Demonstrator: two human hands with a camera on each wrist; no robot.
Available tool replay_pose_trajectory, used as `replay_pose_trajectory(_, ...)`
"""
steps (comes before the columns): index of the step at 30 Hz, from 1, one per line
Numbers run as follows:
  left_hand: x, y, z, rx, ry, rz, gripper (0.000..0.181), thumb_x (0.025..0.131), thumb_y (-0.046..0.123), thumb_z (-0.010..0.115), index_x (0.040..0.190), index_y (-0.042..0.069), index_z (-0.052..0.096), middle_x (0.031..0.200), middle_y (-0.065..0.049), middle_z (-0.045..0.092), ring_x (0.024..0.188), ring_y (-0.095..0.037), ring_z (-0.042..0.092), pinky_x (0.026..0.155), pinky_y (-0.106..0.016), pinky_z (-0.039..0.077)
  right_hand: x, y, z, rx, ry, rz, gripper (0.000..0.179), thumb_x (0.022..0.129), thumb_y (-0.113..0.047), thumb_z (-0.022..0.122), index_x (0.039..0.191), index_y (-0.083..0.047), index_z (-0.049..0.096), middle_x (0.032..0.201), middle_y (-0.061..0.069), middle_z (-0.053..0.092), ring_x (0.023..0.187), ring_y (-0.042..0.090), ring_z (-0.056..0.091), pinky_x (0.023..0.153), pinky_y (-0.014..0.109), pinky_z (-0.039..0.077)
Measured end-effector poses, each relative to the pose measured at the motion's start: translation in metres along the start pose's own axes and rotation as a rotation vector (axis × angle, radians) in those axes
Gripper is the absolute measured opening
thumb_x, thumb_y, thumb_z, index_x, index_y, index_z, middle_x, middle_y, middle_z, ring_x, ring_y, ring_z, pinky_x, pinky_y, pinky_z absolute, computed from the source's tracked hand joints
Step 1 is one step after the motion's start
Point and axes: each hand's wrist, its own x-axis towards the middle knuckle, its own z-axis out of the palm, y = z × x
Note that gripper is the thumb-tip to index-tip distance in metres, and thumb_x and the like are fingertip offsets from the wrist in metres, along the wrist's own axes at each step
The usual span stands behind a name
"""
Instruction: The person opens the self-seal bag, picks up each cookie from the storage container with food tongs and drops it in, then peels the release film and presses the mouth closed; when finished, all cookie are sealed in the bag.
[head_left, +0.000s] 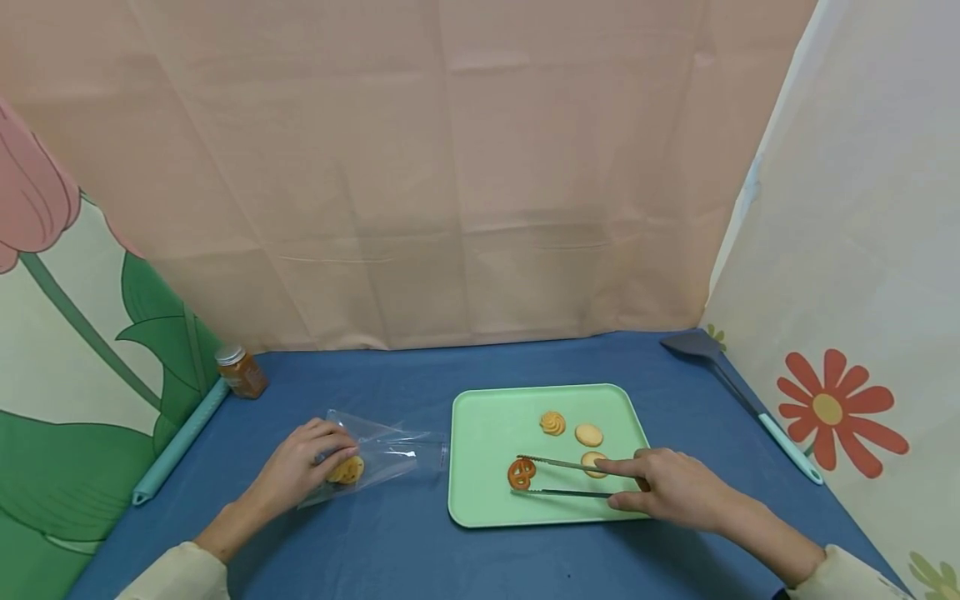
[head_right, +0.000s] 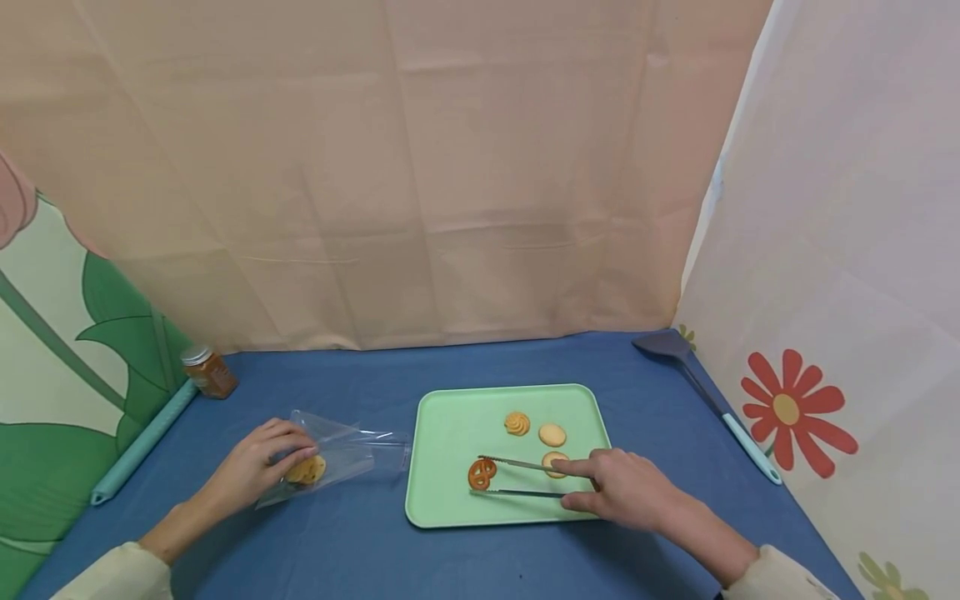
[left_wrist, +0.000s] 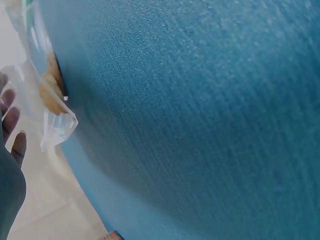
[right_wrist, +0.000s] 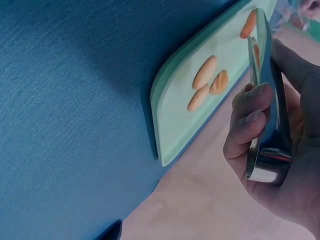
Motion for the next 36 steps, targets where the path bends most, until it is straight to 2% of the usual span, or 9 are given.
replay_pose_trajectory(10,0.0,-0.001,0.001,-0.01,0.007,0.018,0.011,0.086,0.016,0.079,0.093,0.024,0.077,0.096,0.02,0.066,0.089,-0.001,0.056,0.073,-0.028,0.05,0.0,0.004,0.002,-0.007,0.009,0.016,0.055,0.09,-0.056,0.067,0.138,-0.031,0.062,0.07,-0.014,0.047,0.059,-0.001,0.04,0.051,0.021,0.036)
replay_pose_trajectory(23,0.001,-0.001,0.0,-0.013,0.004,0.001,0.011,0.087,0.015,0.078,0.094,0.024,0.077,0.096,0.02,0.066,0.089,-0.001,0.055,0.074,-0.029,0.049,0.002,0.006,0.0,-0.025,0.005,0.026,0.057,0.089,-0.058,0.066,0.138,-0.03,0.062,0.071,-0.013,0.048,0.059,0.0,0.04,0.052,0.021,0.036)
replay_pose_trajectory(30,0.001,-0.002,0.001,-0.011,0.012,0.011,0.012,0.086,0.014,0.079,0.094,0.023,0.078,0.096,0.02,0.066,0.089,-0.001,0.056,0.074,-0.029,0.049,0.002,0.007,0.0,0.048,-0.025,0.037,0.058,0.09,-0.057,0.066,0.14,-0.027,0.06,0.072,-0.011,0.048,0.06,0.0,0.041,0.053,0.022,0.036)
replay_pose_trajectory(36,0.0,-0.003,0.002,-0.017,0.012,0.011,0.012,0.086,0.014,0.079,0.094,0.023,0.077,0.096,0.02,0.066,0.089,-0.001,0.055,0.073,-0.028,0.049,0.003,0.011,0.002,0.118,-0.056,0.048,0.058,0.091,-0.056,0.066,0.14,-0.026,0.061,0.061,-0.009,0.042,0.049,0.002,0.037,0.048,0.021,0.033)
